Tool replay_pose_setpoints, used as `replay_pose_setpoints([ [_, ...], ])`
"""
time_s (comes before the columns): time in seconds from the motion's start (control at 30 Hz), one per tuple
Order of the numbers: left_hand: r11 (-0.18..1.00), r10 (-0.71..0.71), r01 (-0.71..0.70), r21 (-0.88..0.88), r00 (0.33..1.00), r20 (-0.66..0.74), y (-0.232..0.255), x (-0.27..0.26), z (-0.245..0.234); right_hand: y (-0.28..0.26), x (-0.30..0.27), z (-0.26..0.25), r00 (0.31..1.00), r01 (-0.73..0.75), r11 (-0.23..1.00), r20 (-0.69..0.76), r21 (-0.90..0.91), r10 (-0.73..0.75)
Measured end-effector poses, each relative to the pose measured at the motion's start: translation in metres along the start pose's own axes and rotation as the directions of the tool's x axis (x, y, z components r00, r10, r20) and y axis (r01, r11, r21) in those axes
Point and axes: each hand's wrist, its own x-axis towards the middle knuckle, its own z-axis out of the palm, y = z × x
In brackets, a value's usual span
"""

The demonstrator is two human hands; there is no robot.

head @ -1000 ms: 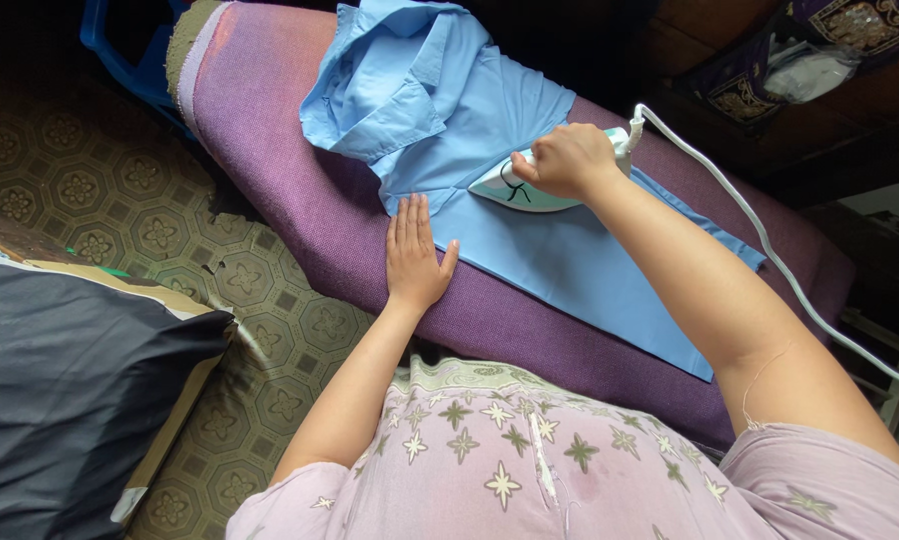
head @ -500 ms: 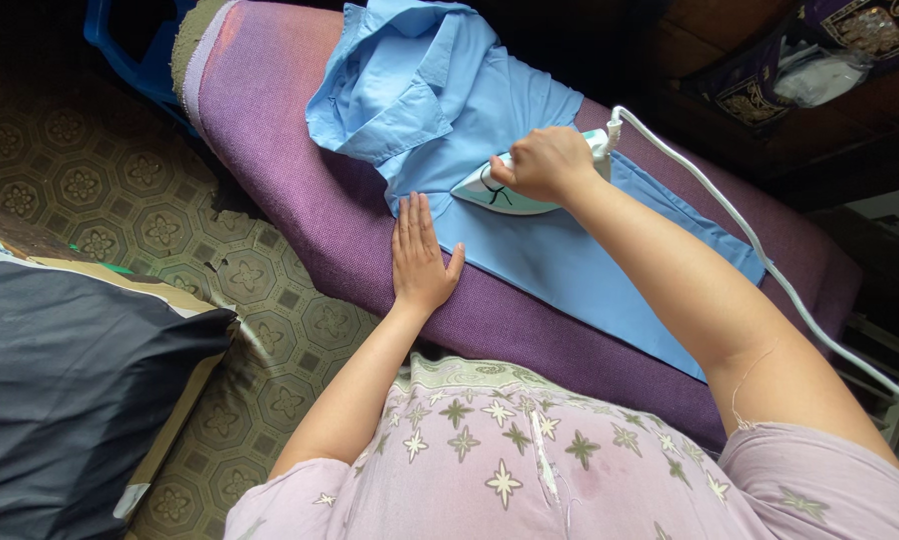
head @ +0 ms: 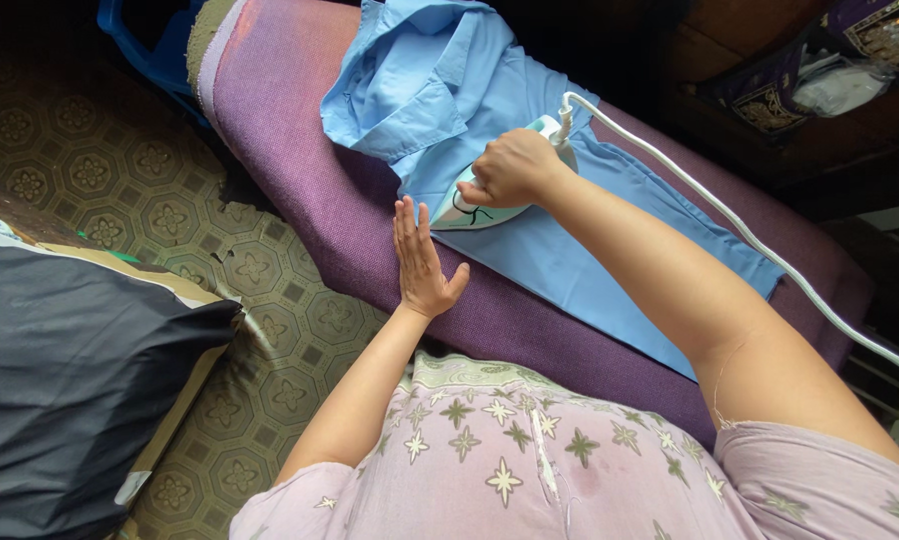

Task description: The person irons a pink floral patterned cloth on a purple ironing board, smoothing it out and using a steam iron. After finishing the first item, they place it on a nearby bed and select a light blue shirt from a pile of clothes. They then unfold the blue shirt on the ironing board and begin ironing it.

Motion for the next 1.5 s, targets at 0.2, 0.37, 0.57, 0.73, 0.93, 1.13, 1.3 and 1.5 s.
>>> replay_pose_setpoints([
  [0.2,1.000,0.005,-0.005,0.005,1.000,-0.004,-0.002,0.000,0.003,0.031,-0.006,-0.005,0.984,-0.111,0.994,0.139,-0.020,0.113],
  [0.37,1.000,-0.006,0.005,0.031,1.000,0.013,-0.002,0.001,0.003,0.078,-0.041,-0.007,0.983,-0.152,0.982,0.082,-0.115,0.162],
  [0.57,0.999,0.002,-0.003,0.038,1.000,0.020,-0.002,0.001,0.003,0.088,-0.051,0.010,0.973,-0.225,0.964,0.014,-0.141,0.229],
  [0.73,0.999,0.013,-0.014,0.030,1.000,0.010,-0.002,0.001,0.003,0.071,-0.041,0.018,0.922,-0.383,0.924,-0.072,-0.024,0.380],
  [0.93,1.000,0.013,-0.013,0.020,1.000,0.006,-0.001,0.000,0.002,0.037,-0.029,0.006,0.965,-0.261,0.965,0.016,-0.040,0.262],
  [1.13,1.000,0.024,-0.024,-0.001,1.000,-0.003,-0.001,0.001,0.002,-0.004,-0.016,0.008,0.960,-0.257,0.965,-0.104,0.044,0.261],
  [1.3,1.000,0.009,-0.009,-0.005,1.000,0.002,0.001,0.001,0.000,-0.018,-0.010,0.006,0.982,-0.168,0.985,-0.079,0.041,0.170],
  [1.5,1.000,-0.012,0.012,-0.004,1.000,0.003,0.001,0.002,0.000,-0.012,-0.004,0.015,0.961,-0.225,0.971,-0.145,0.077,0.234],
])
